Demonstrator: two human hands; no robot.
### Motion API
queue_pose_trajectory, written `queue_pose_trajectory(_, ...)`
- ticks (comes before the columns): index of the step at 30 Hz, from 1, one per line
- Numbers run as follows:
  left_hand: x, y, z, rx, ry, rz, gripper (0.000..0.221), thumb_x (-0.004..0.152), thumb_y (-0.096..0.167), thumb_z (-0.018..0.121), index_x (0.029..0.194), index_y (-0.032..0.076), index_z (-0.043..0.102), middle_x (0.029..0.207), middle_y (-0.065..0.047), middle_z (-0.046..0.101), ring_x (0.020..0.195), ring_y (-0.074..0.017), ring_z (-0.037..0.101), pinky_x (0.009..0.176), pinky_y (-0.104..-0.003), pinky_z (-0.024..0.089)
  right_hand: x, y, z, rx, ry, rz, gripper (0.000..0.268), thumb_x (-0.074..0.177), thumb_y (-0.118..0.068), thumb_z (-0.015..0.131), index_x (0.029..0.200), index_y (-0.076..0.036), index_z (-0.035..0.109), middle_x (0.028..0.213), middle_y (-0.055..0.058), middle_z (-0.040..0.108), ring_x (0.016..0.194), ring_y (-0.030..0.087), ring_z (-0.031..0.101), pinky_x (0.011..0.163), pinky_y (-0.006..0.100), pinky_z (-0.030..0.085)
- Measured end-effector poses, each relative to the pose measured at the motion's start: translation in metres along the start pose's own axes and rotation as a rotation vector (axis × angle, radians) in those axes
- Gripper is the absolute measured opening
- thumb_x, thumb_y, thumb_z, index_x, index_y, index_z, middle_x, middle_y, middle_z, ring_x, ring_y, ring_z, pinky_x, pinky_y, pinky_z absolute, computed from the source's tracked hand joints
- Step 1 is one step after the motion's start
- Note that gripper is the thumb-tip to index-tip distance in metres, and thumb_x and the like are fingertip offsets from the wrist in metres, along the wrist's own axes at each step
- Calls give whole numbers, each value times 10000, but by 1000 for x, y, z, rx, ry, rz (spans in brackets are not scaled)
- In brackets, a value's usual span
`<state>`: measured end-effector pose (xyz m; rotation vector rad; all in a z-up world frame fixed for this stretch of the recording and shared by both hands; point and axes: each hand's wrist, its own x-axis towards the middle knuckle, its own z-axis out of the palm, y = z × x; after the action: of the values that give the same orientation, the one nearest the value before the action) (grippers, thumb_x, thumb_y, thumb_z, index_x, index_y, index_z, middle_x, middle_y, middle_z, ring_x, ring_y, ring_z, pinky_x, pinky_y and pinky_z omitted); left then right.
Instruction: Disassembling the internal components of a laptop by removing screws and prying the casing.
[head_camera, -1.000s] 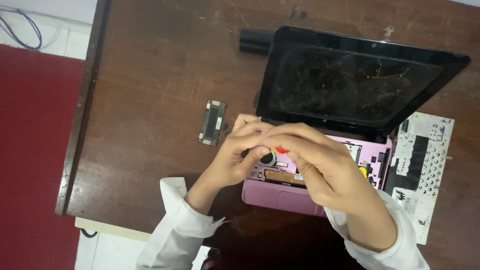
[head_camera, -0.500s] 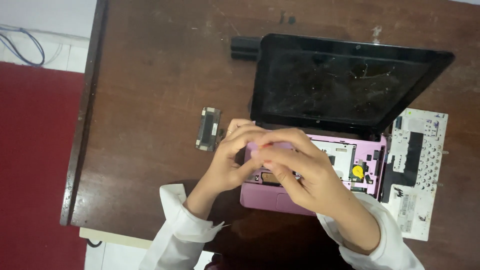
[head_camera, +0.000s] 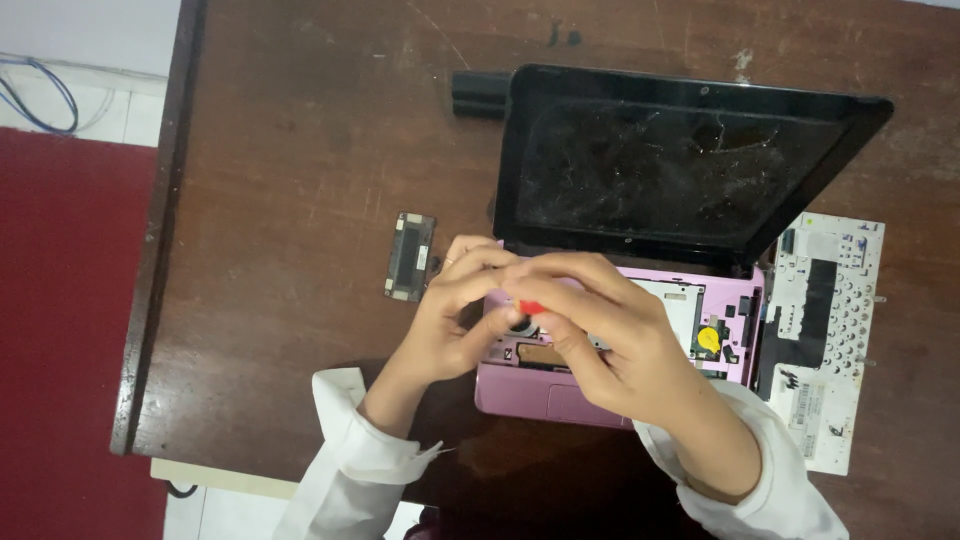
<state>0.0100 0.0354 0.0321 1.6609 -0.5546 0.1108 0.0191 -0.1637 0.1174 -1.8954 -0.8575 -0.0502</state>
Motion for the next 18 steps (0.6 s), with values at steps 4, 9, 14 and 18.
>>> queue_pose_trajectory(4, 1, -2, -1, -22, -24, -1, 183, 1079, 234, 577, 1181, 149, 702, 1233, -7, 637, 1174, -237, 492, 1135, -435, 382, 7, -5, -5, 9, -35, -17, 281, 1077, -68, 441, 1308, 8, 582, 1312, 174, 654, 1227, 335, 676, 1066, 421, 548)
queue_pose_trajectory(9, 2, -3, 2, 32, 58, 35, 249, 1023, 345, 642, 1166, 142, 666, 1119, 19, 680, 1091, -218, 586, 1017, -380, 479, 0, 6, -3, -67, -46, 8, 356, 1004, -147, 704, 1349, -172, 623, 1164, 127, 538, 1098, 259, 614, 1010, 382, 546)
queue_pose_trajectory(14, 3, -1, 3, 38, 89, -2, 304, 973, 410, 673, 1137, 154, 667, 1117, 26, 700, 1052, -191, 618, 1028, -381, 476, 8, 1, -6, -66, -14, -44, 221, 1001, -78, 654, 1219, -53, 678, 1169, 137, 629, 977, 254, 695, 905, 344, 604)
queue_pose_trajectory(18, -1, -6, -2, 9, 69, -32, 341, 1042, 363, 615, 1289, 131, 655, 1041, -17, 626, 1007, -184, 545, 949, -329, 466, 8, -1, -6, -84, -8, -50, 253, 1024, -32, 576, 1269, 16, 618, 1271, 160, 704, 1152, 345, 734, 1022, 427, 597)
